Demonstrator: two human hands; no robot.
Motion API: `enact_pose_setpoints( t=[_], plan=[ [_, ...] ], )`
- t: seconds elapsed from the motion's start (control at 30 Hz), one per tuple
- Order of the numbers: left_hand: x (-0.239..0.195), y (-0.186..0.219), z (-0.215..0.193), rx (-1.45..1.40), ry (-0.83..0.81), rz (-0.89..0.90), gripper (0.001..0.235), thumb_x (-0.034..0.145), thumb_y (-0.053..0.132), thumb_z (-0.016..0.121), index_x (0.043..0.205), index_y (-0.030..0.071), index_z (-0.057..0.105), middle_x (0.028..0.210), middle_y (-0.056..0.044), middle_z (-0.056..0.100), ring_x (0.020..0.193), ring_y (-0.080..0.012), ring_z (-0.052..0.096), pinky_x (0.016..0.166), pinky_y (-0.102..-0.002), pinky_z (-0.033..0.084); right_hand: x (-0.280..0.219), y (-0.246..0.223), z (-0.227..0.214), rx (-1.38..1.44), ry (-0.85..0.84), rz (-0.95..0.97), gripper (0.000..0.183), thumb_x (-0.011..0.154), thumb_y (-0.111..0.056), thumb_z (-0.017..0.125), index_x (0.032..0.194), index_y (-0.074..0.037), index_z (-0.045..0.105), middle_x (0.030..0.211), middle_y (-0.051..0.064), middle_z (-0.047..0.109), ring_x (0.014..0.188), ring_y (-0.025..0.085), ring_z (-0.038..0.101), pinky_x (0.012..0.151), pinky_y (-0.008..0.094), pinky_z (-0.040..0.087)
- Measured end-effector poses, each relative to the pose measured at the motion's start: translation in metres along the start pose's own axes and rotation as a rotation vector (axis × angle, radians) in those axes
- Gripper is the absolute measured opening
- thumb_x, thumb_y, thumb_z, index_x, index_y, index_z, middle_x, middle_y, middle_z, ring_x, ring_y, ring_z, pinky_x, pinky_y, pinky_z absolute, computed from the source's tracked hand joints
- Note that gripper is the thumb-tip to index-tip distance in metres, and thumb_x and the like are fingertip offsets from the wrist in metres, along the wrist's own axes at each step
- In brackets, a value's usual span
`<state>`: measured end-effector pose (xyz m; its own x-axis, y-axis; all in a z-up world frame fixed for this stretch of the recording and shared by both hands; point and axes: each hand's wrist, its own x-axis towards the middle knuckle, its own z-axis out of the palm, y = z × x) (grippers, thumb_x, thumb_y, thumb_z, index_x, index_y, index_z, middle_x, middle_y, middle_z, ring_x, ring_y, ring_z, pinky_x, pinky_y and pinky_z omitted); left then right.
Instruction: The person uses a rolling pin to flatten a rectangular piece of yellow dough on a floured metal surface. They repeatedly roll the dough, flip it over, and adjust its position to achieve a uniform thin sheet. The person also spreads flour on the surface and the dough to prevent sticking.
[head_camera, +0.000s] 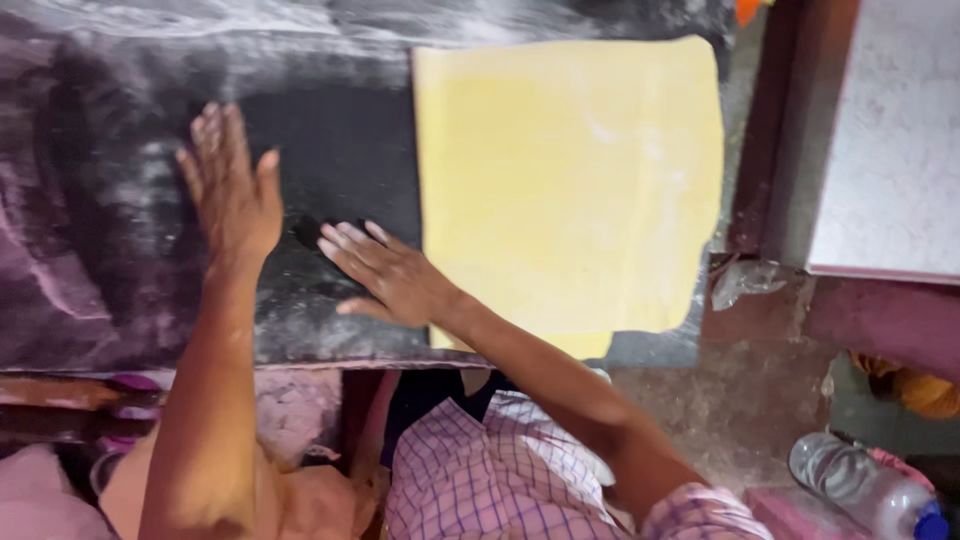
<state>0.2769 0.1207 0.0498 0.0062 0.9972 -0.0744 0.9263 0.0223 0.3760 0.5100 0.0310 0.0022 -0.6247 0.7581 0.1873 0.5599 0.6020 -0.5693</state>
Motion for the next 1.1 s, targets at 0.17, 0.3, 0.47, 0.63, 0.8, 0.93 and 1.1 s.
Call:
enact_pose_setpoints(
  t=[0.17,0.3,0.47,0.63,0.8,0.93,1.1],
  plan=[
    [-0.043,-0.121,-0.038,0.034,0.187,-0.169,0.072,0.116,0.034,0.042,0.167,-0.008,0.015,0.174,-0.03,0.017,0.164,-0.0398,0.01,0.13,-0.059,0.001,0.043,0.071,-0.015,-0.193,0.144,0.199,0.091,0.104,-0.066,0.044,0.156,0.009,0.034,0.165,0.031,0.032,0.158,0.046,0.021,0.129,0.058,0.016],
    [-0.057,-0.182,-0.037,0.064,0.306,-0.206,0.071,0.119,0.034,0.045,0.166,-0.011,0.015,0.174,-0.031,0.019,0.164,-0.0411,0.012,0.131,-0.058,0.001,0.162,0.144,-0.024,-0.493,0.152,0.457,0.101,0.104,-0.072,0.041,0.156,0.014,0.026,0.161,0.039,0.025,0.152,0.053,0.016,0.124,0.061,0.013],
    [-0.056,-0.205,-0.027,-0.002,0.374,-0.19,0.072,0.117,0.036,0.045,0.164,-0.011,0.018,0.171,-0.031,0.026,0.163,-0.0419,0.02,0.133,-0.056,0.005,0.256,0.11,0.022,-0.485,0.085,0.67,0.096,0.101,-0.077,0.036,0.164,-0.004,0.025,0.16,0.036,0.025,0.151,0.052,0.02,0.125,0.059,0.017],
    [-0.049,-0.203,-0.031,-0.037,0.372,-0.188,0.071,0.114,0.039,0.039,0.161,-0.011,0.022,0.168,-0.031,0.031,0.16,-0.0439,0.023,0.132,-0.056,0.01,0.263,0.083,-0.003,0.0,-0.481,-0.439,0.098,0.101,-0.08,0.022,0.163,-0.005,0.027,0.17,0.02,0.027,0.159,0.039,0.024,0.131,0.055,0.018],
    [-0.053,-0.206,-0.03,-0.034,0.361,-0.155,0.072,0.115,0.042,0.033,0.16,-0.013,0.024,0.168,-0.032,0.029,0.159,-0.0458,0.022,0.131,-0.057,0.01,0.334,0.077,-0.017,-0.298,-0.348,-0.132,0.093,0.099,-0.076,0.034,0.162,-0.008,0.028,0.166,0.022,0.026,0.153,0.037,0.021,0.126,0.053,0.018],
    [-0.053,-0.203,-0.036,-0.066,0.373,-0.16,0.071,0.114,0.042,0.03,0.16,-0.012,0.024,0.168,-0.031,0.028,0.159,-0.0456,0.022,0.132,-0.058,0.011,0.352,0.013,0.023,-0.312,-0.635,-0.37,0.079,0.098,-0.068,0.039,0.162,-0.022,0.032,0.171,0.009,0.024,0.157,0.032,0.021,0.125,0.054,0.02],
    [-0.062,-0.21,-0.028,-0.075,0.38,-0.164,0.069,0.114,0.041,0.029,0.16,-0.01,0.024,0.168,-0.029,0.028,0.159,-0.0443,0.022,0.132,-0.056,0.012,0.402,0.053,0.049,-0.207,-0.437,0.1,0.077,0.104,-0.061,0.04,0.162,-0.012,0.033,0.153,0.015,0.048,0.131,0.033,0.053,0.111,0.047,0.042]
  ],
)
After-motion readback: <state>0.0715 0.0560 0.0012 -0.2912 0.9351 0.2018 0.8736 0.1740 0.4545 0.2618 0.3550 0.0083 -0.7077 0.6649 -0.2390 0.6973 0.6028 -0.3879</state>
